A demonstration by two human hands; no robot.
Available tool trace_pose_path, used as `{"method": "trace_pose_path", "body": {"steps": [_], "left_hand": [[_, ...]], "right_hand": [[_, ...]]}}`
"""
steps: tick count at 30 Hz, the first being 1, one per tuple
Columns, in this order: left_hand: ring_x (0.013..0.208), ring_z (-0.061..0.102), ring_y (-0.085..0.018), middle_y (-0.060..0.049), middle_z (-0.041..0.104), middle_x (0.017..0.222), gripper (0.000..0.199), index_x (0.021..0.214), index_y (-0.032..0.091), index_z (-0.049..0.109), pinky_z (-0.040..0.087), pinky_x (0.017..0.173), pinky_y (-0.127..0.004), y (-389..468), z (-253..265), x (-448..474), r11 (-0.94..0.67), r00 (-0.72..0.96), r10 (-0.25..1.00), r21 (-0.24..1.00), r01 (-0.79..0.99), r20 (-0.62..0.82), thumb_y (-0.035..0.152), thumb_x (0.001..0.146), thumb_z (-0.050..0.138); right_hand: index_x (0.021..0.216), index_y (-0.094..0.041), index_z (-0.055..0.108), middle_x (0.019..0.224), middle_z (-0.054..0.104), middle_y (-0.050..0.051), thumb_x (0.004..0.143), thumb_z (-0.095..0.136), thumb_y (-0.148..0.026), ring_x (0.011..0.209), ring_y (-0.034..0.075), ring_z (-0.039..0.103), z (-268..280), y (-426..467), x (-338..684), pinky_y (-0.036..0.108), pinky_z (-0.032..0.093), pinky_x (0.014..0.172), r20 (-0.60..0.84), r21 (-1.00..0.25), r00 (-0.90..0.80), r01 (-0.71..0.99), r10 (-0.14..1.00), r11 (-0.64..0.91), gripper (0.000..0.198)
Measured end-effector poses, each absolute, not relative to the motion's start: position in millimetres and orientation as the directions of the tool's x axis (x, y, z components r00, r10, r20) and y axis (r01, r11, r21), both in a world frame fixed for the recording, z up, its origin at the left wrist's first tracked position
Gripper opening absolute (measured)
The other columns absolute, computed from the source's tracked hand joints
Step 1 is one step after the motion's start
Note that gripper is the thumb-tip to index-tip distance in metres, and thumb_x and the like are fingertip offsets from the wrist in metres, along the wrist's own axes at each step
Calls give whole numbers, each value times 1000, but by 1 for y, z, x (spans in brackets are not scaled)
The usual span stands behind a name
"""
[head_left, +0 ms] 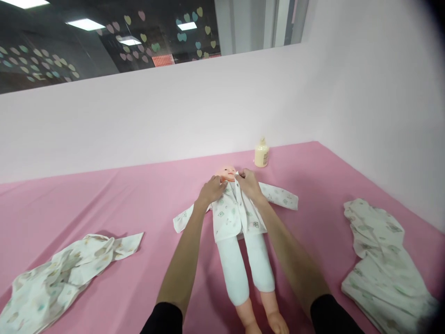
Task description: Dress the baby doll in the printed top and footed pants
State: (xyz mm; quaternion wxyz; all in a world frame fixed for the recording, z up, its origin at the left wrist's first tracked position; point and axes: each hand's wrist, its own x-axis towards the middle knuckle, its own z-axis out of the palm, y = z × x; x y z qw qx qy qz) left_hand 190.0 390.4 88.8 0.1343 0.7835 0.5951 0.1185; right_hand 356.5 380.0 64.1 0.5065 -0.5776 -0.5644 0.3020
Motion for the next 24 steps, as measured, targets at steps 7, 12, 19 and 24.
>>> {"method": "trace_pose_path", "body": {"steps": [7, 12, 19, 24], "left_hand": [[89, 65, -24, -12, 69, 103, 23, 108, 16, 54, 42, 71, -30, 397, 87, 185, -288, 322, 947, 409, 866, -16, 32, 96, 43], [94, 65, -25, -13, 70, 105, 22, 110, 15, 56, 42, 72, -29, 399, 81, 183, -321, 342, 939, 425, 846, 28, 20, 91, 47], [91, 64, -23, -13, 71, 100, 20, 106, 14, 58, 40, 69, -27, 402, 78, 184, -272, 301, 953, 476, 837, 15, 21, 90, 48], [77, 62, -21, -8, 69, 83, 10, 86, 17, 59, 36, 64, -28, 409, 80, 185, -315, 365, 931, 483, 817, -9, 17, 85, 50]], "right_hand": [[75, -20, 54, 75, 59, 0, 86, 49, -22, 71, 15, 53, 59, 388, 336, 26, 39, 66, 384, -835, -53, 407, 922, 371, 12], [68, -19, 52, 77, 59, 1, 89, 47, -17, 73, 15, 53, 61, 383, 333, 26, 36, 67, 371, -744, -202, 519, 906, 421, 22], [71, -19, 59, 72, 62, 3, 88, 51, -21, 74, 17, 55, 69, 379, 336, 27, 37, 68, 281, -737, -169, 593, 945, 325, 19], [67, -19, 55, 68, 59, 1, 90, 47, -28, 67, 15, 52, 76, 374, 343, 27, 35, 64, 264, -735, -143, 610, 954, 295, 27]]}}
